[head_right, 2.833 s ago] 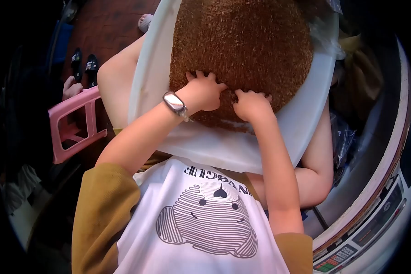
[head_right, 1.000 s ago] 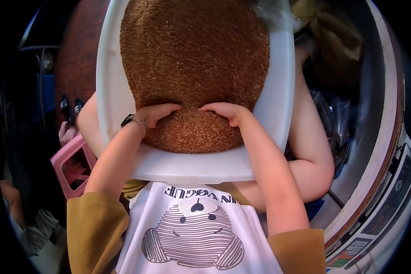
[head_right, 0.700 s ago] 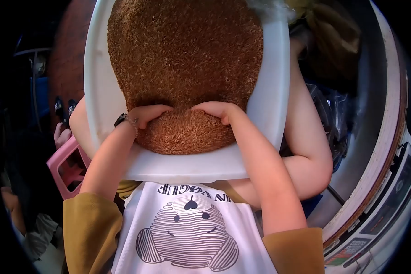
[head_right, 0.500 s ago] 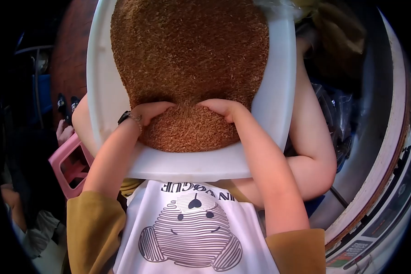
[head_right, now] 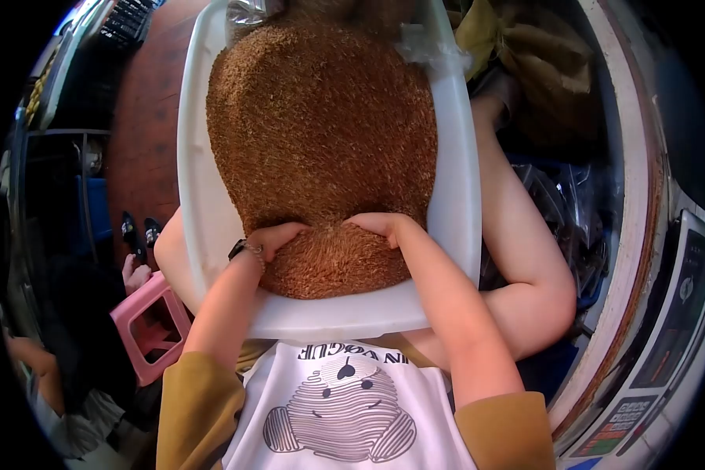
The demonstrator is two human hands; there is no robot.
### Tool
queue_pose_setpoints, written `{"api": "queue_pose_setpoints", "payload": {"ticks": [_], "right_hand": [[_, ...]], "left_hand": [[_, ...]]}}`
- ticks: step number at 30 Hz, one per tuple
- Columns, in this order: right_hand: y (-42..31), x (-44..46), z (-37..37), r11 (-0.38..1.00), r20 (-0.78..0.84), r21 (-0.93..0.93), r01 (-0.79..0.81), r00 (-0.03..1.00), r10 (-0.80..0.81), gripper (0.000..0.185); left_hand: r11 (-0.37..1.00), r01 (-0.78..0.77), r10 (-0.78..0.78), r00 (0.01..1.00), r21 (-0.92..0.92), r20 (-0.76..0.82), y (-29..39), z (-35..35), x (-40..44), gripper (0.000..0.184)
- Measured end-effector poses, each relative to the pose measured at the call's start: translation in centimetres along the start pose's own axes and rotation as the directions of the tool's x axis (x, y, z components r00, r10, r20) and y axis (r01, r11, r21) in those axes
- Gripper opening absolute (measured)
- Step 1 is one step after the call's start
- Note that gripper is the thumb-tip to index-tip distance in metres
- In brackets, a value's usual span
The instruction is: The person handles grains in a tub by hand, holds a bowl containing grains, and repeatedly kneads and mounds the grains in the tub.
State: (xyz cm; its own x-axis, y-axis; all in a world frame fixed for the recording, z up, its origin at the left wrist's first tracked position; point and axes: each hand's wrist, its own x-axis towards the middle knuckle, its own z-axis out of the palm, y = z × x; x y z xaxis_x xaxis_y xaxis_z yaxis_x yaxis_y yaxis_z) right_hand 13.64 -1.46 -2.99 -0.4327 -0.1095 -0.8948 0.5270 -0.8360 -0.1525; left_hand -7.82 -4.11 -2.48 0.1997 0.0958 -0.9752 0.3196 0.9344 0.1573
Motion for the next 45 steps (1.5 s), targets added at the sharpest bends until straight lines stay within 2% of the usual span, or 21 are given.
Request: {"api": "queue_pose_setpoints", "payload": {"ticks": [2, 6, 7, 9, 11, 13, 15, 17, 21, 22, 24, 27, 29, 31, 32, 34, 37, 39, 40, 42, 45], "right_hand": [[-0.2, -0.8, 0.4, 0.995, -0.136, -0.099, 0.024, 0.990, -0.037, 0.040], [-1.6, -1.4, -0.7, 0.990, -0.007, 0.029, 0.139, 0.990, -0.139, 0.042], [-2.6, -2.7, -0.3, 0.984, -0.100, -0.017, 0.180, 0.978, -0.180, 0.037], [-3.8, -1.9, -2.0, 0.935, -0.041, 0.074, 0.348, 0.937, -0.346, 0.031], [-6.2, -3.6, -2.0, 0.847, -0.099, 0.160, 0.508, 0.862, -0.498, 0.028], [-8.8, -5.8, -1.6, 0.734, -0.120, 0.202, 0.649, 0.760, -0.639, 0.029], [-11.3, -6.9, -2.1, 0.575, -0.120, 0.220, 0.788, 0.607, -0.786, 0.025], [-14.1, -8.4, -2.7, 0.525, -0.064, 0.156, 0.837, 0.539, -0.840, 0.026], [-17.1, -11.3, -1.9, 0.419, -0.214, -0.211, 0.883, 0.376, -0.901, 0.032], [-17.6, -11.6, -2.0, 0.395, -0.228, -0.340, 0.853, 0.333, -0.915, 0.032], [-17.5, -13.6, -0.6, 0.377, -0.270, -0.629, 0.680, 0.263, -0.926, 0.034], [-16.0, -14.8, -1.1, 0.356, -0.220, -0.804, 0.476, 0.318, -0.922, 0.035], [-13.6, -15.4, -0.8, 0.362, -0.252, -0.890, 0.277, 0.362, -0.897, 0.036], [-10.6, -15.0, -0.5, 0.416, -0.308, -0.899, 0.139, 0.473, -0.825, 0.032], [-8.9, -13.6, -1.6, 0.462, -0.320, -0.878, 0.124, 0.567, -0.759, 0.028], [-5.8, -11.5, -2.1, 0.497, -0.445, -0.855, -0.149, 0.703, -0.555, 0.030], [-2.0, -7.0, -2.9, 0.447, -0.611, -0.769, -0.457, 0.731, -0.304, 0.036], [-0.4, -4.6, -2.1, 0.661, -0.640, -0.612, -0.433, 0.762, -0.094, 0.036], [-0.5, -3.4, -1.5, 0.708, -0.620, -0.590, -0.389, 0.779, -0.089, 0.038], [0.8, -0.9, -0.1, 0.795, -0.569, -0.523, -0.307, 0.821, -0.057, 0.045], [2.1, 0.1, -0.3, 0.984, -0.389, -0.177, -0.017, 0.919, -0.054, 0.047]], "left_hand": [[1.000, 0.007, -0.007, 0.994, 0.007, -0.112, -0.2, 0.0, 0.4, 0.059], [0.998, -0.007, 0.021, 0.968, 0.055, -0.249, 0.8, -0.8, 0.4, 0.048], [0.995, -0.091, 0.084, 0.986, -0.045, -0.142, 1.5, -1.3, 0.1, 0.044], [0.941, -0.216, 0.239, 0.969, -0.259, 0.058, 3.3, -2.6, -0.9, 0.036], [0.871, -0.362, 0.385, 0.923, -0.332, 0.005, 6.1, -3.1, -2.4, 0.027], [0.838, -0.470, 0.410, 0.878, -0.279, -0.248, 9.9, -1.3, -8.8, 0.025], [0.701, -0.603, 0.616, 0.781, -0.382, -0.102, 12.0, -4.2, -6.7, 0.025], [0.646, -0.700, 0.721, 0.690, -0.304, -0.056, 14.5, -6.1, -6.9, 0.028], [0.478, -0.878, 0.878, 0.477, 0.033, -0.038, 17.0, -6.8, -9.1, 0.035], [0.521, -0.851, 0.853, 0.522, 0.067, -0.007, 16.8, -6.1, -10.8, 0.039], [0.385, -0.881, 0.912, 0.408, 0.277, 0.031, 16.5, -6.3, -11.3, 0.039], [0.258, -0.708, 0.943, 0.333, 0.658, -0.012, 14.9, -5.9, -11.8, 0.037], [0.154, -0.358, 0.962, 0.269, 0.921, -0.057, 12.1, -4.8, -12.3, 0.037], [0.127, 0.133, 0.849, 0.498, 0.983, -0.177, 9.0, -2.2, -13.8, 0.029], [0.127, 0.186, 0.817, 0.537, 0.974, -0.209, 6.9, -2.0, -12.4, 0.026], [0.099, 0.227, 0.620, 0.748, 0.969, -0.238, 4.1, -1.6, -10.5, 0.023], [-0.064, 0.249, 0.462, 0.866, 0.966, -0.192, 0.0, -1.7, -5.7, 0.024], [-0.162, 0.215, 0.313, 0.937, 0.963, -0.156, -2.3, -1.4, -2.4, 0.030], [-0.151, 0.297, 0.431, 0.878, 0.943, -0.207, -4.9, -1.8, 1.3, 0.038], [-0.100, 0.250, 0.432, 0.883, 0.963, -0.184, -4.5, -1.6, 2.7, 0.038], [0.075, 0.166, 0.455, 0.872, 0.983, -0.181, -2.8, -1.4, 3.0, 0.039]]}}
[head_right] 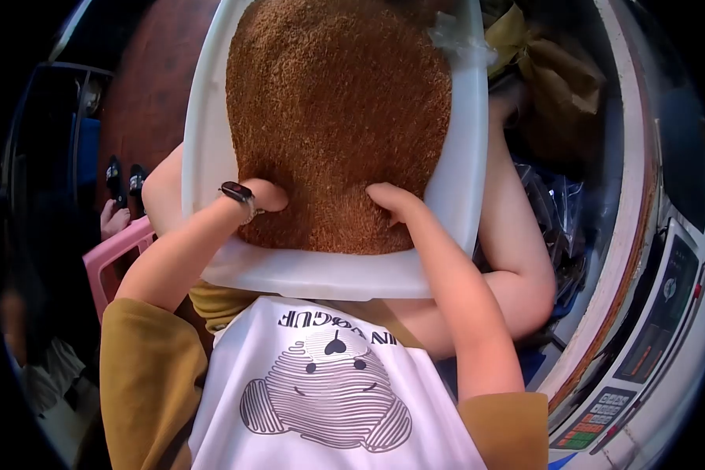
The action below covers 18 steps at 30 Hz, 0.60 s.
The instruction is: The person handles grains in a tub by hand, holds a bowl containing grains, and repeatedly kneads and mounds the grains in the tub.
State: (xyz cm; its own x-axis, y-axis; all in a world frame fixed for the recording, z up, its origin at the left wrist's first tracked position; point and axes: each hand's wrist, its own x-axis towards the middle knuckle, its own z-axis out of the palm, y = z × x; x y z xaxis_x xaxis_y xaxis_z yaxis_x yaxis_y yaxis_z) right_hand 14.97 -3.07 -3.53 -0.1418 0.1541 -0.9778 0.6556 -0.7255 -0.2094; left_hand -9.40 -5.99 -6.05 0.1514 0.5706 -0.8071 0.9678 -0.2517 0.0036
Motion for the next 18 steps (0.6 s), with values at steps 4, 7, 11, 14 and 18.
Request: {"api": "queue_pose_setpoints", "payload": {"ticks": [4, 7, 11, 14, 18], "right_hand": [[0.7, 0.8, 2.0, 0.838, 0.187, 0.545, -0.005, 0.976, -0.116, 0.047], [0.7, 1.6, 4.0, 0.702, 0.094, 0.712, -0.016, 0.993, -0.072, 0.047], [-0.4, 1.6, 4.4, 0.610, 0.028, 0.790, 0.066, 0.989, -0.143, 0.047], [-2.7, -2.1, 4.5, 0.495, -0.077, 0.848, 0.187, 0.969, -0.234, 0.043], [-6.4, -4.9, 3.0, 0.309, -0.211, 0.882, 0.355, 0.885, -0.414, 0.036]], "left_hand": [[0.664, 0.050, 0.022, 0.996, -0.746, 0.087, 1.0, -0.9, -1.4, 0.041], [-0.151, 0.178, 0.129, 0.979, -0.972, 0.160, 2.9, -1.1, -3.5, 0.043], [-0.530, 0.201, 0.149, 0.978, -0.824, 0.143, 4.8, -2.6, -4.5, 0.045], [-0.593, 0.215, 0.104, 0.976, -0.776, 0.191, 4.5, -5.5, -5.7, 0.048], [-0.691, -0.001, 0.045, 0.998, -0.723, -0.044, 3.2, -7.7, -3.8, 0.049]]}}
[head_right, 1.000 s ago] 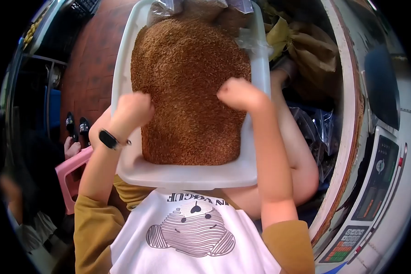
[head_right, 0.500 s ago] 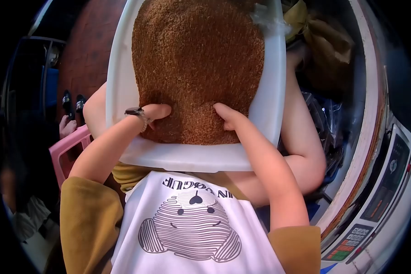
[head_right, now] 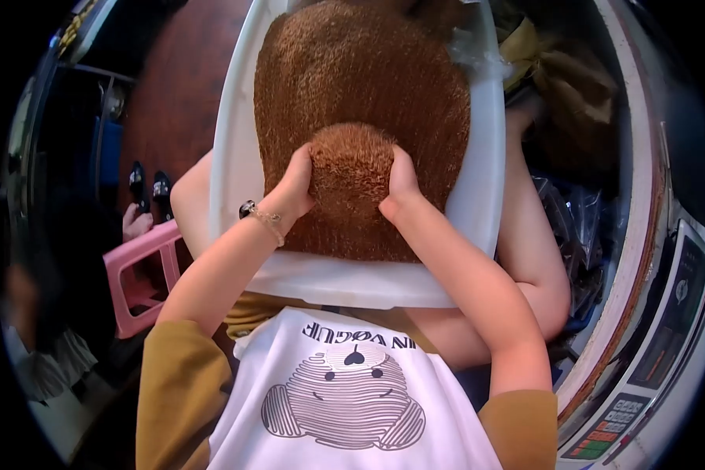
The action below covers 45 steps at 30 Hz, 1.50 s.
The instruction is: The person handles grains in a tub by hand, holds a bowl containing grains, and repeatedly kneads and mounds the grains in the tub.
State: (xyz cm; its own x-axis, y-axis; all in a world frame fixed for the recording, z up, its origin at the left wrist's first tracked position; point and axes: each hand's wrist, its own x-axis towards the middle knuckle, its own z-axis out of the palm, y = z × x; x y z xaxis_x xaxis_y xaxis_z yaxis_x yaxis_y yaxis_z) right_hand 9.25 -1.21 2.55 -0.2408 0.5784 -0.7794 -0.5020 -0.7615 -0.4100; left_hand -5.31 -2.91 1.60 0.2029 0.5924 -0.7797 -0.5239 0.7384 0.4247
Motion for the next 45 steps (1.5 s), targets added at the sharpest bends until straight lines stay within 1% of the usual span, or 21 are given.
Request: {"api": "queue_pose_setpoints", "payload": {"ticks": [2, 6, 7, 9, 11, 12, 13, 14, 15, 17, 18, 20, 21, 22, 24, 25, 28, 30, 32, 38, 45], "right_hand": [[-2.4, -0.1, 2.2, 0.998, 0.029, 0.063, -0.001, 1.000, -0.001, 0.035], [-6.7, 0.4, 6.3, 0.982, 0.098, 0.104, 0.156, 0.981, -0.166, 0.028], [-7.6, 0.7, 7.0, 0.975, 0.102, 0.103, 0.197, 0.973, -0.207, 0.027], [-9.3, 1.5, 8.2, 0.956, 0.112, 0.100, 0.276, 0.952, -0.286, 0.025], [-10.5, 2.1, 9.1, 0.935, 0.133, -0.086, 0.343, 0.934, -0.330, 0.025], [-11.0, 1.9, 9.9, 0.911, 0.146, -0.177, 0.373, 0.925, -0.351, 0.024], [-10.9, 0.4, 10.9, 0.844, 0.036, -0.339, 0.417, 0.902, -0.431, 0.026], [-11.2, 0.6, 11.0, 0.776, 0.113, -0.424, 0.466, 0.878, -0.466, 0.028], [-11.5, 1.0, 11.0, 0.698, 0.192, -0.500, 0.513, 0.851, -0.489, 0.031], [-12.4, 2.8, 10.6, 0.511, 0.354, -0.647, 0.566, 0.817, -0.455, 0.030], [-12.7, 4.1, 10.5, 0.243, 0.373, -0.771, 0.588, 0.727, -0.576, 0.028], [-12.8, 5.9, 10.5, -0.309, 0.496, -0.857, 0.413, 0.493, -0.715, 0.025], [-13.0, 5.7, 10.7, -0.435, 0.587, -0.797, 0.420, 0.364, -0.723, 0.025], [-13.3, 5.5, 10.9, -0.496, 0.637, -0.765, 0.411, 0.371, -0.676, 0.025], [-13.9, 4.8, 11.2, -0.607, 0.723, -0.691, 0.393, 0.389, -0.571, 0.026], [-13.8, 6.8, 10.1, -0.707, 0.798, -0.602, 0.372, 0.315, -0.514, 0.029], [-13.5, 9.7, 8.8, -0.474, 0.554, -0.829, 0.298, 0.560, -0.616, 0.033], [-14.3, 9.9, 8.8, -0.398, 0.466, -0.875, 0.277, 0.708, -0.531, 0.036], [-14.7, 9.3, 9.0, -0.324, 0.363, -0.918, 0.227, 0.810, -0.460, 0.036], [-11.7, 10.7, 4.5, -0.053, 0.284, -0.954, 0.294, 0.839, -0.464, 0.035], [-6.7, 11.9, -1.4, 0.160, 0.351, -0.894, 0.420, 0.875, -0.334, 0.035]], "left_hand": [[0.999, -0.040, 0.040, 0.999, 0.007, -0.023, 3.2, 1.7, -0.9, 0.051], [0.965, -0.261, 0.260, 0.958, 0.007, -0.120, 8.6, 4.7, -1.4, 0.037], [0.945, -0.326, 0.322, 0.942, -0.033, -0.089, 9.7, 5.0, -0.9, 0.033], [0.930, -0.354, 0.360, 0.931, 0.100, -0.058, 12.0, 5.5, -0.3, 0.032], [0.879, -0.384, 0.403, 0.915, 0.283, -0.010, 13.7, 6.1, -0.6, 0.033], [0.808, -0.383, 0.430, 0.903, 0.448, -0.004, 14.5, 6.7, -1.0, 0.034], [0.711, -0.367, 0.455, 0.890, 0.599, 0.005, 15.1, 7.3, -1.3, 0.034], [0.594, -0.336, 0.477, 0.879, 0.731, 0.016, 15.6, 7.6, -1.4, 0.035], [0.434, -0.331, 0.470, 0.876, 0.838, 0.102, 16.4, 6.8, 0.6, 0.036], [-0.083, -0.278, 0.730, 0.636, 0.957, 0.248, 16.0, 6.7, 2.1, 0.034], [-0.324, -0.165, 0.789, 0.496, 0.932, 0.362, 15.8, 6.9, 2.6, 0.034], [-0.396, -0.171, 0.799, 0.421, 0.902, 0.430, 16.2, 7.1, 3.8, 0.030], [-0.434, -0.179, 0.806, 0.360, 0.883, 0.470, 16.2, 7.0, 4.5, 0.029], [-0.474, -0.184, 0.809, 0.296, 0.861, 0.508, 16.2, 6.9, 5.2, 0.029], [-0.441, -0.169, 0.819, 0.328, 0.882, 0.472, 16.0, 6.2, 6.7, 0.030], [-0.424, -0.162, 0.819, 0.351, 0.891, 0.453, 15.8, 5.8, 7.4, 0.030], [-0.367, -0.116, 0.809, 0.449, 0.923, 0.378, 15.4, 5.4, 7.9, 0.034], [-0.382, -0.076, 0.779, 0.509, 0.921, 0.365, 15.5, 5.5, 7.6, 0.037], [-0.386, -0.086, 0.788, 0.488, 0.918, 0.377, 15.1, 5.3, 7.8, 0.036], [-0.367, -0.186, 0.784, 0.467, 0.912, 0.410, 11.3, 3.3, 7.9, 0.033], [-0.177, -0.314, 0.747, 0.575, 0.933, 0.335, 5.0, 0.3, 7.2, 0.031]]}}
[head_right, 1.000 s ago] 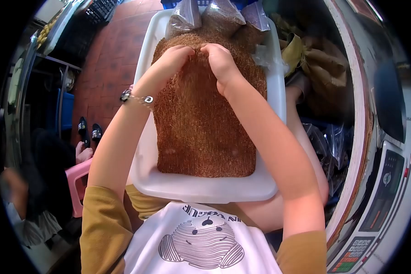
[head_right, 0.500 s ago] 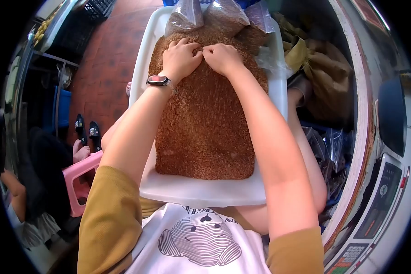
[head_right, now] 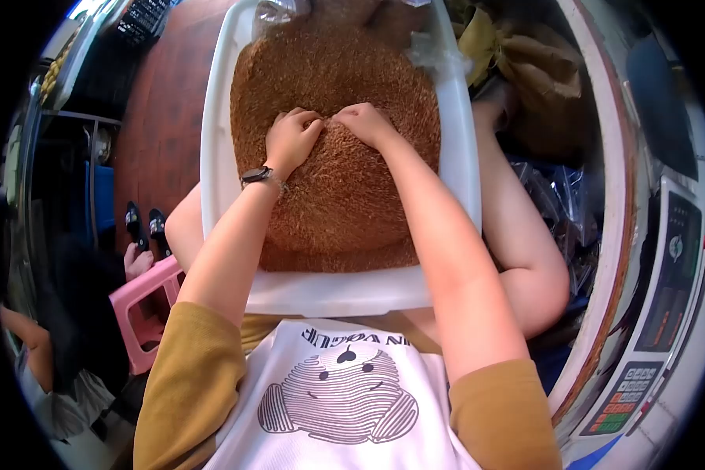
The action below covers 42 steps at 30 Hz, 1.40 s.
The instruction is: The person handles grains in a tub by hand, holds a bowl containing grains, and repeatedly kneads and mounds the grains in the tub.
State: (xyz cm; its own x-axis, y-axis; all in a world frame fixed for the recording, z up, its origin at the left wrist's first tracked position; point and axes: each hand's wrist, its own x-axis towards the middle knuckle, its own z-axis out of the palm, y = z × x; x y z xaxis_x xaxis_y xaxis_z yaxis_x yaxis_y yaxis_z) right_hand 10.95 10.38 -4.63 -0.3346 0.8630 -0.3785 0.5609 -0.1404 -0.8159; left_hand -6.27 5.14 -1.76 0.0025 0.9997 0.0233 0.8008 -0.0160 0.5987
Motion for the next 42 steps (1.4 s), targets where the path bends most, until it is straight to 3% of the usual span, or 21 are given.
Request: {"api": "queue_pose_setpoints", "payload": {"ticks": [3, 4, 7, 8, 11, 13, 14, 15, 16, 17, 19, 20, 23, 29, 36, 42], "right_hand": [[1.8, -1.8, 0.8, 0.969, 0.016, 0.244, -0.032, 0.999, 0.029, 0.037], [1.7, -2.7, 0.6, 0.971, 0.001, 0.232, -0.053, 0.999, 0.055, 0.038], [2.6, -4.2, 0.2, 0.902, 0.044, 0.367, -0.229, 0.973, 0.229, 0.039], [3.4, -4.4, 0.1, 0.786, 0.196, 0.489, -0.377, 0.926, 0.323, 0.042], [6.0, -4.7, 0.3, 0.812, 0.142, 0.385, -0.438, 0.898, 0.417, 0.044], [5.5, -4.9, 0.3, 0.788, 0.094, 0.443, -0.428, 0.896, 0.433, 0.046], [5.3, -5.2, 0.2, 0.799, 0.049, 0.427, -0.422, 0.894, 0.446, 0.046], [4.0, -5.9, 0.5, 0.811, 0.006, 0.411, -0.417, 0.890, 0.455, 0.047], [3.5, -6.4, 1.3, 0.827, -0.173, 0.460, -0.323, 0.881, 0.440, 0.038], [3.7, -6.0, 1.4, 0.849, -0.185, 0.405, -0.339, 0.879, 0.439, 0.035], [3.5, -5.7, 1.4, 0.880, -0.208, 0.291, -0.375, 0.873, 0.441, 0.040], [3.3, -5.9, 2.0, 0.916, -0.298, 0.317, -0.246, 0.891, 0.342, 0.045], [2.5, -5.8, 2.2, 0.928, -0.325, 0.246, -0.279, 0.879, 0.350, 0.043], [2.6, -5.9, 2.6, 0.925, -0.377, 0.312, -0.218, 0.865, 0.331, 0.044], [2.0, -6.0, 2.4, 0.909, -0.362, 0.329, -0.255, 0.855, 0.371, 0.047], [2.4, -6.0, 2.5, 0.902, -0.349, 0.337, -0.270, 0.854, 0.386, 0.047]], "left_hand": [[0.992, 0.091, -0.083, 0.992, -0.087, 0.095, -0.4, 0.2, -1.8, 0.034], [0.985, 0.128, -0.113, 0.985, -0.116, 0.128, -0.2, 0.0, -2.1, 0.034], [0.945, 0.295, -0.248, 0.928, -0.139, 0.279, 0.4, -1.1, -3.1, 0.039], [0.941, 0.301, -0.249, 0.926, -0.157, 0.284, 0.0, -1.2, -3.5, 0.040], [0.934, 0.311, -0.256, 0.926, -0.176, 0.278, -1.2, -0.9, -4.2, 0.046], [0.938, 0.317, -0.281, 0.932, -0.139, 0.231, -0.9, -1.0, -4.3, 0.050], [0.914, 0.377, -0.319, 0.895, -0.147, 0.310, -0.7, -1.3, -4.1, 0.051], [0.911, 0.374, -0.332, 0.916, -0.175, 0.226, -0.7, -0.7, -4.2, 0.050], [0.908, 0.368, -0.345, 0.928, -0.201, 0.139, -1.0, 0.1, -4.4, 0.048], [0.906, 0.358, -0.356, 0.933, -0.227, 0.049, -1.2, 0.6, -4.3, 0.047], [0.887, 0.393, -0.400, 0.916, -0.244, 0.022, -0.9, 0.7, -4.2, 0.042], [0.876, 0.410, -0.421, 0.907, -0.254, 0.014, -0.7, 0.8, -4.1, 0.040], [0.872, 0.425, -0.428, 0.903, -0.242, 0.045, -0.3, 0.4, -3.9, 0.032], [0.931, 0.247, -0.287, 0.950, -0.270, -0.121, -1.6, 2.3, -3.0, 0.022], [0.913, 0.252, -0.299, 0.948, -0.322, -0.106, -1.7, 2.5, -2.9, 0.019], [0.934, 0.145, -0.209, 0.963, -0.325, -0.171, -2.3, 3.1, -2.9, 0.019]]}}
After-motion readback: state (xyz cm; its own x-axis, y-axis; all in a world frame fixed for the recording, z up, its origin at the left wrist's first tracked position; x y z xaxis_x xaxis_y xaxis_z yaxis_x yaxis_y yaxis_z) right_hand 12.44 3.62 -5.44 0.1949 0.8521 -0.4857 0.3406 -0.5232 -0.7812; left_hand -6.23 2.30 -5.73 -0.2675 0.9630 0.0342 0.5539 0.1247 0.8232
